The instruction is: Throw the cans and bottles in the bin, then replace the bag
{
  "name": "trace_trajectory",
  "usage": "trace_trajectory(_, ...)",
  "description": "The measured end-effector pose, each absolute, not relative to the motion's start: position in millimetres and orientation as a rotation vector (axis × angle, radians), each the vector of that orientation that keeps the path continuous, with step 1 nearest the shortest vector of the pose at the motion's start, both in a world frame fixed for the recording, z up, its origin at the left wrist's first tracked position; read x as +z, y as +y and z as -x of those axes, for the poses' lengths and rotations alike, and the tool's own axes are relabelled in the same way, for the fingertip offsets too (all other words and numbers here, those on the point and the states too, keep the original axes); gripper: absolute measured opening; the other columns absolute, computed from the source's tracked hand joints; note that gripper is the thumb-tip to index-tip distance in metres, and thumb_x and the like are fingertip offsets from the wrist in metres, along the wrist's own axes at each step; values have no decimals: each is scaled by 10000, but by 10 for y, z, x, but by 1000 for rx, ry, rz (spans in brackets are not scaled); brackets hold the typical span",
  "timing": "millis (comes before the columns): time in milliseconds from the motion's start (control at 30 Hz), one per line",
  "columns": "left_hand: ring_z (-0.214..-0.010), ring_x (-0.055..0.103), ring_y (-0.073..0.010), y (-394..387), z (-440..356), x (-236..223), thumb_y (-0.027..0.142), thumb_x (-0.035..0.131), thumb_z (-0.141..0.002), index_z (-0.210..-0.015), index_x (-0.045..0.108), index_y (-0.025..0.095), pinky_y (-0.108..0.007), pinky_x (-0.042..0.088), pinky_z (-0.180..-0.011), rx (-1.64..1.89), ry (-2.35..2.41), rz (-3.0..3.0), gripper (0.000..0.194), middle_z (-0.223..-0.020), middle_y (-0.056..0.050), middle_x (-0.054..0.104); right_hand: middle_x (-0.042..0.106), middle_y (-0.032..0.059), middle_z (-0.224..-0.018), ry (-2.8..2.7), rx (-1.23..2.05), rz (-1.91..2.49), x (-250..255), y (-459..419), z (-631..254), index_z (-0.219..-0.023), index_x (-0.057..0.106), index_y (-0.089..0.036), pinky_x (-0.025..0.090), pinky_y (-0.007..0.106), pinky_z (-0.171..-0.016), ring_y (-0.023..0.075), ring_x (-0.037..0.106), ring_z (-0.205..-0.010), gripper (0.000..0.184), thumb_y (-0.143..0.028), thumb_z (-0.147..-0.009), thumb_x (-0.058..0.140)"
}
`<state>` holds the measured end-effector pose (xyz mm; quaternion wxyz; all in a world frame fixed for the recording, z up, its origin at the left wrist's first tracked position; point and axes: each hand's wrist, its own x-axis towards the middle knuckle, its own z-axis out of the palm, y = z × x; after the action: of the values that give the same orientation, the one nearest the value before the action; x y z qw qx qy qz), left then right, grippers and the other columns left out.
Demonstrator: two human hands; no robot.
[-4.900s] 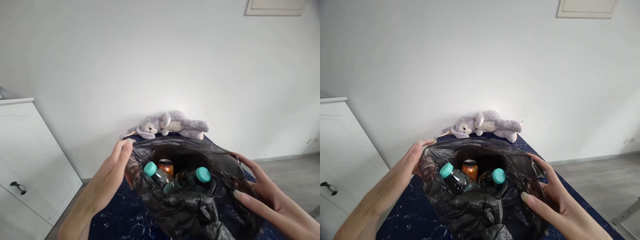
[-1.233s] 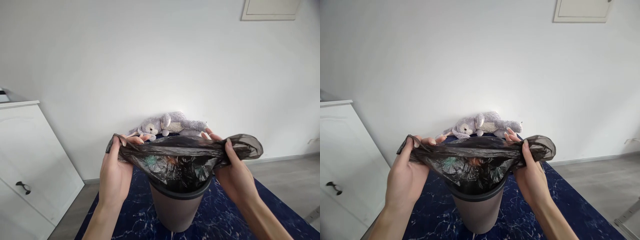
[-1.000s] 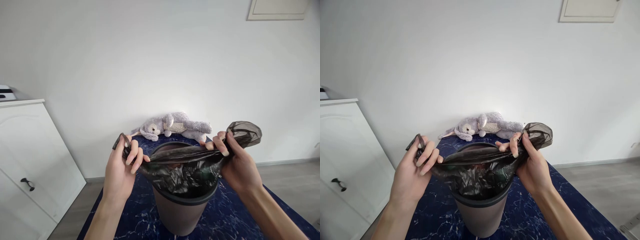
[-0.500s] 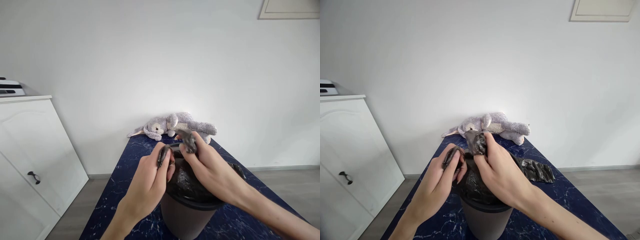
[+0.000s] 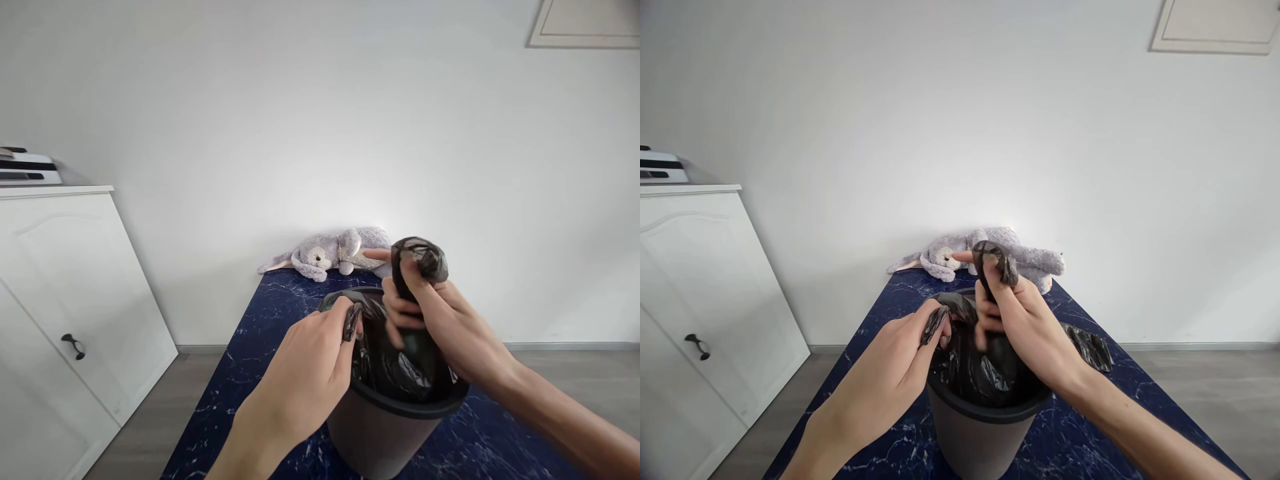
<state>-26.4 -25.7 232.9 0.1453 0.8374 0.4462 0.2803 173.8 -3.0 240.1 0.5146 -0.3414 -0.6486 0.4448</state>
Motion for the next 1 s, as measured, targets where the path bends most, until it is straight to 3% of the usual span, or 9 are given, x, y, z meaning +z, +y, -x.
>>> trace_trajectory(100, -606, 468, -167, -252, 253, 2323, 212, 362, -1090, -908, 451, 248, -312, 319, -570, 870, 1260, -2424, 205, -743, 26, 542, 321, -47, -756, -1508, 946, 976, 2411, -53, -1748, -1303, 597, -271, 308, 246, -477, 118, 305, -585, 385, -556, -1064, 495)
trace_trajectory(233, -687, 559, -158, -242, 246, 2344, 220, 368, -1116, -923, 465, 239, -317, 408, -635, 1089, 1148, -2373, 217, -804, 20, 590, 560, -2, -841, -1785, 808, 1051, 2420, -141, -1692, -1187, 546, -246, 543, 319, -654, 180, 561, -746, 267, -339, -943, 602)
trace_trajectory(333, -795, 598, -155, -237, 252, 2358, 240, 352, -1140, -939, 492, 236, -327, 486, -729, 1280, 1125, -2360, 245, -931, -4, 607, 635, 40, -966, -1986, 657, 1068, 2426, -203, -1587, -1175, 509, -255, 609, 414, -770, 227, 642, -847, 386, -314, -838, 688)
trace_trajectory(400, -1045, 618, -184, -246, 262, 2356, 228, 348, -1141, -965, 507, 235, -363, 535, -892, 1389, 1105, -2417, 237, -1187, -51, 589, 621, 88, -1065, -2045, 465, 1167, 2420, -221, -1513, -1234, 503, -245, 611, 444, -728, 256, 649, -865, 523, -375, -784, 735)
trace_trajectory(500, -1399, 454, -255, -290, 266, 2344, 182, 381, -1119, -971, 505, 235, -470, 483, -1132, 1431, 1094, -2577, 200, -1511, -75, 384, 559, 129, -1131, -2086, 260, 1271, 2384, -202, -1434, -1388, 446, -207, 566, 418, -607, 230, 606, -772, 722, -405, -749, 720)
trace_trajectory(667, -1542, 258, -302, -414, 187, 2348, 92, 480, -1043, -1058, 533, 231, -538, 381, -1260, 1309, 1007, -2871, 150, -1599, -94, 252, 527, 130, -1114, -2172, 172, 1252, 2285, -142, -1401, -1502, 376, -146, 372, 318, -465, 132, 429, -584, 714, -417, -866, 553)
trace_trajectory(833, -1570, 225, -301, -460, 143, 2365, 119, 495, -1053, -1058, 563, 253, -557, 336, -1300, 1286, 914, -2959, 150, -1613, -59, 233, 576, 69, -959, -2167, 261, 1117, 2313, -139, -1399, -1068, 631, -219, 351, 308, -523, 161, 449, -649, 280, -412, -982, 447)
trace_trajectory(900, -1573, 244, -310, -433, 171, 2357, 239, 529, -1089, -1186, 566, 303, -578, 368, -1287, 1366, 918, -2870, 122, -1611, -55, 248, 557, 36, -784, -2093, 411, 1088, 2383, -152, -1420, -848, 603, -234, 387, 314, -539, 174, 459, -640, 424, -495, -1061, 346)
trace_trajectory(1000, -1568, 304, -357, -353, 222, 2323, 503, 731, -978, -1495, 347, 373, -584, 490, -1218, 1450, 965, -2546, 657, -1607, -113, 283, 648, 53, -771, -1859, 719, 1121, 2481, -181, -1482, -895, 696, -247, 539, 357, -660, 212, 605, -693, 617, -626, -1085, 248)
